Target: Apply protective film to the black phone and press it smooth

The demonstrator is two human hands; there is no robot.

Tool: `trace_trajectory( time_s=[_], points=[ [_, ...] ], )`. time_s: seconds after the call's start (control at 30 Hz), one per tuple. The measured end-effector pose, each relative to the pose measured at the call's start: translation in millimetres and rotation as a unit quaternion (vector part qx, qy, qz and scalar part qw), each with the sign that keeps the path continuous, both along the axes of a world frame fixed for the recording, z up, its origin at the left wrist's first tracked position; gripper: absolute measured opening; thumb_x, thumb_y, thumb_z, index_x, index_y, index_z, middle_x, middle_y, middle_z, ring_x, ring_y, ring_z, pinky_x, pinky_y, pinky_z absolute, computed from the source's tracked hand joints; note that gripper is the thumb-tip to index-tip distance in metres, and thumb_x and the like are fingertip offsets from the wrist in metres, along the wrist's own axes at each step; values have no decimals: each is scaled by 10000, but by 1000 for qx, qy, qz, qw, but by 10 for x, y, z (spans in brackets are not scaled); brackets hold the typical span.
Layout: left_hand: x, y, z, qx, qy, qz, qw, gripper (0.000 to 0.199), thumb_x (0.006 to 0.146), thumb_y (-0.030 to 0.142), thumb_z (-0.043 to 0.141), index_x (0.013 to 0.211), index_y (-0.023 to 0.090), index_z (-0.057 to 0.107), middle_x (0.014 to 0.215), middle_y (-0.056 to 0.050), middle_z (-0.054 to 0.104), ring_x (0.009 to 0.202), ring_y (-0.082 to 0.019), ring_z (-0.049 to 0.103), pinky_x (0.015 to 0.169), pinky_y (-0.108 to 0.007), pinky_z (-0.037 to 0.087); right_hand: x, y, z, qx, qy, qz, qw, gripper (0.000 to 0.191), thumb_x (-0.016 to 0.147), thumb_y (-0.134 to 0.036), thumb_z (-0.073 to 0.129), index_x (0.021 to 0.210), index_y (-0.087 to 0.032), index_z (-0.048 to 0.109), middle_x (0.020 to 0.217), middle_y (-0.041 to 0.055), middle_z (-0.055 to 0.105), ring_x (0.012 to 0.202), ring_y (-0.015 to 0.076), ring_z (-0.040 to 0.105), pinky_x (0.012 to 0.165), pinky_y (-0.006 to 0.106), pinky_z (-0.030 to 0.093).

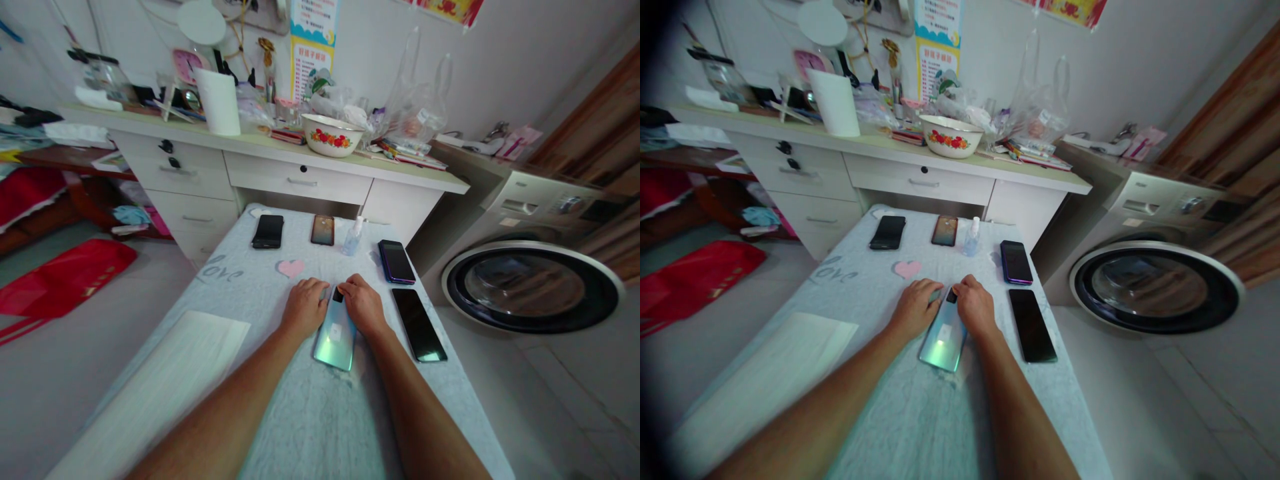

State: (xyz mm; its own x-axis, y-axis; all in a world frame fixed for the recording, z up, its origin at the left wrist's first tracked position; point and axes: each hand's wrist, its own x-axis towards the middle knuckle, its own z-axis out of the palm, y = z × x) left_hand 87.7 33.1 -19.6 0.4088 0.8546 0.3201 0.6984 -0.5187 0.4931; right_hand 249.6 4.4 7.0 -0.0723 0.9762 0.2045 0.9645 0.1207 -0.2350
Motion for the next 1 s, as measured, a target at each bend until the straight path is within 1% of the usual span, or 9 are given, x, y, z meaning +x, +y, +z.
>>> trace_trajectory(
  time_s=[0.1,0.2,0.37,0.47,0.63,0.73,0.83,1.0],
  points=[
    [11,-1,-31,1,-4,12,1000,406,789,110,548,1186,195,561,1124,-74,637,1055,-230,555,939,-379,431,-36,18,9,-2,-14,4,1000,286,986,-271,414,963,-257,699,998,28,632,835,139,575,658,227,360],
    [16,-2,-50,2,-5,19,1000,449,787,81,517,1225,177,527,1131,-89,635,1054,-233,557,943,-386,430,-62,36,2,-3,-20,15,1000,284,990,-265,408,994,-260,691,1024,31,631,874,148,571,665,231,357],
    [7,9,-66,7,-6,18,1000,471,776,40,477,1223,180,520,1141,-90,627,1063,-227,551,943,-385,432,-64,45,-21,-1,-18,36,999,284,989,-255,407,993,-267,691,1027,23,628,884,152,570,676,233,361],
    [0,15,-69,10,-9,20,1000,458,783,36,461,1215,175,527,1129,-90,628,1063,-226,548,940,-386,436,-56,21,-20,-15,-14,50,999,290,984,-242,408,996,-268,697,1020,23,631,884,154,571,688,228,371],
    [-10,16,-73,4,-16,18,1000,461,783,32,454,1214,176,533,1122,-88,625,1070,-220,545,943,-379,436,-61,-80,37,-30,5,92,995,289,967,-227,427,981,-261,713,1029,25,634,915,150,576,758,214,395],
    [-13,14,-80,0,-19,16,1000,462,783,36,459,1215,181,535,1125,-86,622,1082,-221,539,953,-376,429,-82,-145,88,-52,9,109,993,294,961,-224,428,971,-259,720,1041,28,634,921,149,575,774,209,406],
    [-13,14,-85,-2,-19,15,1000,461,778,39,468,1215,173,536,1132,-91,620,1081,-223,538,956,-379,426,-103,-168,115,-61,9,109,992,289,952,-218,438,953,-266,723,1048,25,634,924,153,574,765,212,410],
    [-12,9,-55,-7,-15,15,1000,423,790,79,502,1199,180,543,1142,-89,619,1082,-225,541,956,-385,426,-117,-91,88,-41,8,89,995,283,961,-235,442,966,-275,721,1026,28,627,910,165,570,740,228,399]
  ],
)
